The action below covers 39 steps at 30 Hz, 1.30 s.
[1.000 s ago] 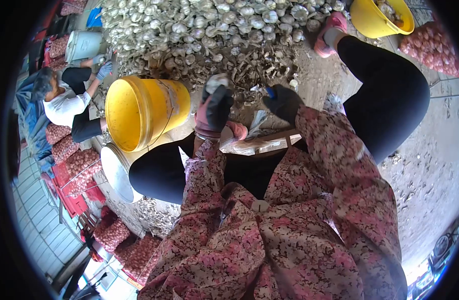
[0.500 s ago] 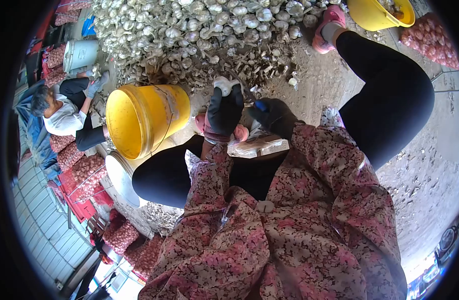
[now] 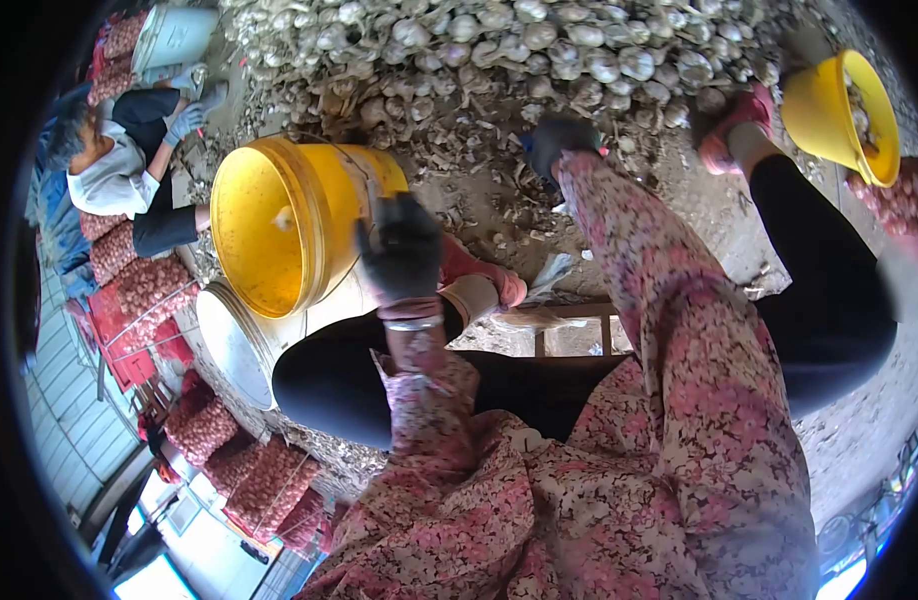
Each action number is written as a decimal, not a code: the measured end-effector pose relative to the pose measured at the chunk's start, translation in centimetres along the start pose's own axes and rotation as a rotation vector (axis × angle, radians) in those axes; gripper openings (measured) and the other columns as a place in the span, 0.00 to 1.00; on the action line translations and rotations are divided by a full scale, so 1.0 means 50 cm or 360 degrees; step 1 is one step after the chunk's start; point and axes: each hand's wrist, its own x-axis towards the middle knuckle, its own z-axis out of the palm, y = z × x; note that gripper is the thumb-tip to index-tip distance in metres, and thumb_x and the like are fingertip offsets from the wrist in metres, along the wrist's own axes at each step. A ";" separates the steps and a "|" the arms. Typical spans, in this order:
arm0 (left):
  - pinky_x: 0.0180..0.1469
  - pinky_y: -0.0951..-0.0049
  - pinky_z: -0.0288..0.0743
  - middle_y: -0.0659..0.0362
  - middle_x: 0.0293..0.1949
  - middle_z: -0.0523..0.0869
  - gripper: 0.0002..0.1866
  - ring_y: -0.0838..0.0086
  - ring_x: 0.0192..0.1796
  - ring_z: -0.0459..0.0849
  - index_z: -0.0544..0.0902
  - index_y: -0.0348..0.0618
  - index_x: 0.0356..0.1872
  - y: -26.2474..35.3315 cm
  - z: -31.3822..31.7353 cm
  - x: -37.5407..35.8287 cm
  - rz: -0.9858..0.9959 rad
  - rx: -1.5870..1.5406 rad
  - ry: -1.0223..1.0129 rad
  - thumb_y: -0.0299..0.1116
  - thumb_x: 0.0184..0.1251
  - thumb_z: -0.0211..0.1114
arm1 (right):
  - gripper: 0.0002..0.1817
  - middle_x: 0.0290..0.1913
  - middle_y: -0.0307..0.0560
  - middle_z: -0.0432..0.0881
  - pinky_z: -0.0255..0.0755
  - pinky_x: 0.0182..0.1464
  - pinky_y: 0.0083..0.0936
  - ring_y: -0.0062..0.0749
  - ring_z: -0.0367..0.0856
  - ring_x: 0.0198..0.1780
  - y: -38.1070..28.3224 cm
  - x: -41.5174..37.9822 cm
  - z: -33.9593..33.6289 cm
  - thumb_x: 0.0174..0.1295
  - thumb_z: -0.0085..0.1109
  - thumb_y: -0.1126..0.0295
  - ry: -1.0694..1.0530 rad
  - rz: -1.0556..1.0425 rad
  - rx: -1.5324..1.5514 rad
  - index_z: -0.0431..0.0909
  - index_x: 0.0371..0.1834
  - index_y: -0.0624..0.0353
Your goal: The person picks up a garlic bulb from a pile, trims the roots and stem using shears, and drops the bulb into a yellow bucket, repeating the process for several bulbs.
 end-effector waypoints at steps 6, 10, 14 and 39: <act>0.55 0.57 0.76 0.54 0.38 0.85 0.22 0.57 0.46 0.82 0.78 0.44 0.46 -0.112 -0.082 0.038 -0.0322 0.0266 0.0678 0.53 0.65 0.60 | 0.19 0.41 0.56 0.85 0.77 0.45 0.39 0.47 0.85 0.44 -0.076 0.151 0.002 0.56 0.60 0.54 -0.0243 0.0082 -0.0294 0.84 0.40 0.59; 0.30 0.71 0.70 0.57 0.33 0.83 0.28 0.69 0.30 0.78 0.77 0.45 0.44 -0.108 -0.061 0.063 -0.0479 0.0397 0.0907 0.63 0.63 0.57 | 0.23 0.38 0.55 0.84 0.76 0.45 0.39 0.46 0.84 0.41 -0.072 0.018 -0.054 0.55 0.62 0.50 -0.0200 -0.0106 0.0103 0.80 0.43 0.59; 0.22 0.77 0.60 0.59 0.29 0.82 0.29 0.77 0.23 0.72 0.81 0.47 0.37 -0.105 -0.068 0.078 -0.0825 0.0187 0.0606 0.66 0.62 0.54 | 0.23 0.31 0.51 0.81 0.74 0.40 0.34 0.40 0.81 0.33 -0.015 -0.168 -0.031 0.55 0.65 0.49 -0.0185 -0.0117 0.0569 0.77 0.40 0.58; 0.52 0.70 0.76 0.57 0.45 0.83 0.16 0.69 0.50 0.81 0.78 0.44 0.50 -0.050 0.030 0.011 0.0910 0.1683 -0.0592 0.34 0.62 0.67 | 0.16 0.26 0.42 0.76 0.72 0.34 0.36 0.33 0.77 0.29 0.184 -0.393 0.170 0.56 0.65 0.60 0.0123 -0.0277 0.0776 0.75 0.41 0.56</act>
